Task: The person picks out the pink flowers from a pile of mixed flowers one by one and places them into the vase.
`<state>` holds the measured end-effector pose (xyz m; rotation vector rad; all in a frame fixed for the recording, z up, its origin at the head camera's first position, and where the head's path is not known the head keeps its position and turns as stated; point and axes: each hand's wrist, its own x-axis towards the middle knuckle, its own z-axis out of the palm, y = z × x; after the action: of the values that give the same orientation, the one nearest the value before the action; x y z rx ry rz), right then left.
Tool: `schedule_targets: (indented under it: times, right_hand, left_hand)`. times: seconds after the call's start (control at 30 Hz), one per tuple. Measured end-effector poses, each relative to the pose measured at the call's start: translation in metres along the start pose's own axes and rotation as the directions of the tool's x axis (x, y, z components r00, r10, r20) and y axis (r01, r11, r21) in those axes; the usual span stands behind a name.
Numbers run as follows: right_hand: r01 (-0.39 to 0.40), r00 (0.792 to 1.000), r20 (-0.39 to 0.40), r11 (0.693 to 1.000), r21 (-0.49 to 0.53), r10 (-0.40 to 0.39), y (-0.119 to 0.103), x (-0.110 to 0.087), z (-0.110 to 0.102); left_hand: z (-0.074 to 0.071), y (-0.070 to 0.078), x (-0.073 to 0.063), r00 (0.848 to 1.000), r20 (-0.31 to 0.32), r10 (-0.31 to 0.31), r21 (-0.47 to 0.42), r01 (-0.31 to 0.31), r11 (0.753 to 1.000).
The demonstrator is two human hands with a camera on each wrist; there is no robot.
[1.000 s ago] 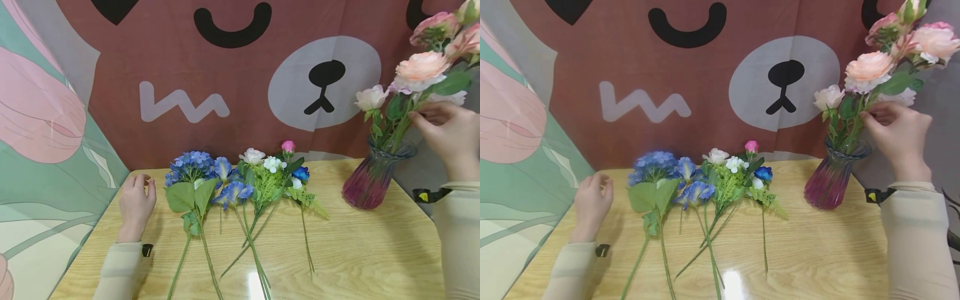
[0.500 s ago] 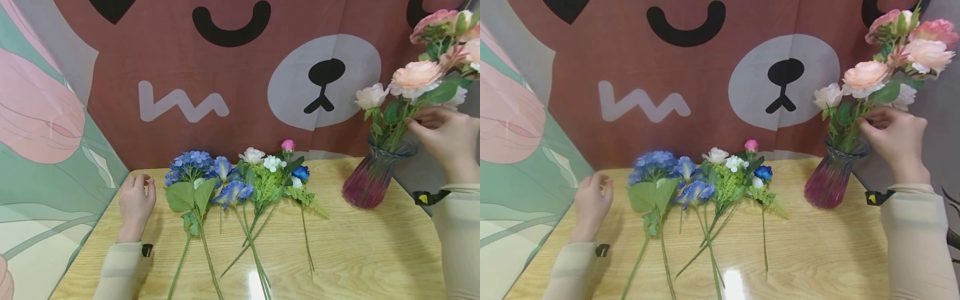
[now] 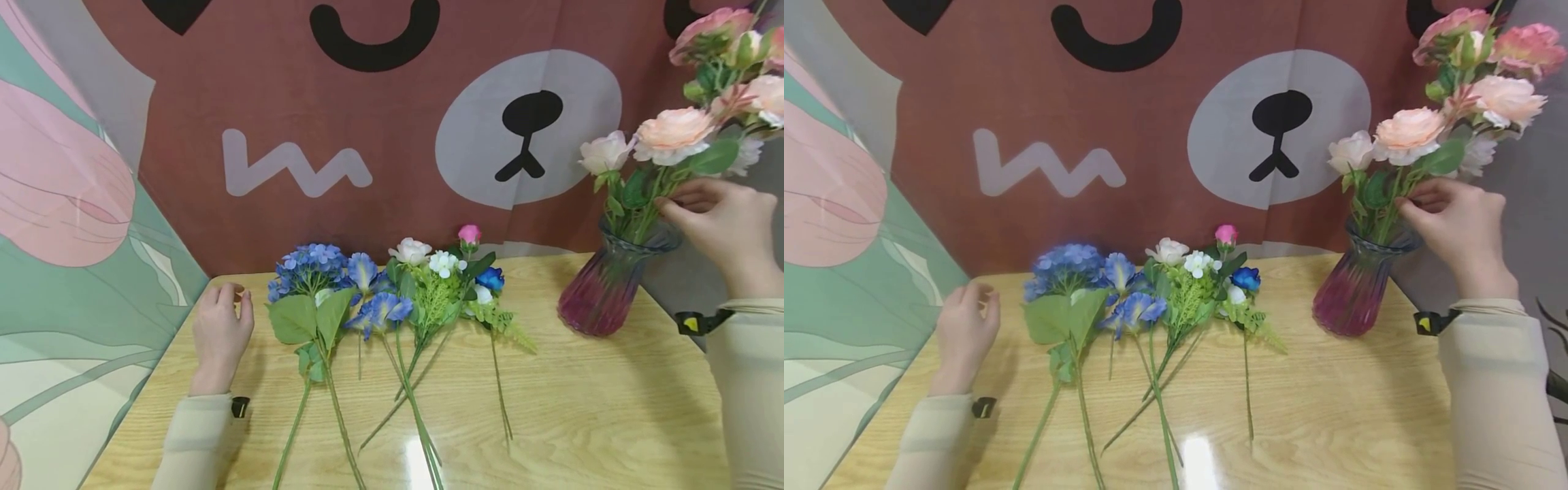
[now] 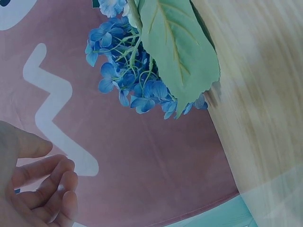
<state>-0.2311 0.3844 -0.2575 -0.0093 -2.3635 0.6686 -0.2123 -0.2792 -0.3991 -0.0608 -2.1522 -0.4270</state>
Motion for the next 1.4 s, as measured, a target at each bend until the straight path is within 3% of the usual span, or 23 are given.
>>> schedule_targets:
  times: [0.6,0.97,1.4]
  right_hand:
    - [0.010,0.996,0.087,0.999,-0.045,-0.006,0.003,-0.004,0.004]
    - [0.079,0.989,0.142,0.972,-0.224,-0.047,0.009,-0.002,0.010]
    - [0.108,0.985,0.154,0.967,-0.231,-0.073,0.010,-0.003,0.014]
  left_hand:
    - [0.000,0.000,0.002,1.000,-0.007,0.016,0.003,-0.016,1.000]
    - [-0.001,0.000,0.001,1.000,0.002,0.009,-0.008,-0.009,1.000]
    - [-0.001,0.000,0.000,1.000,0.004,0.021,-0.002,-0.021,1.000]
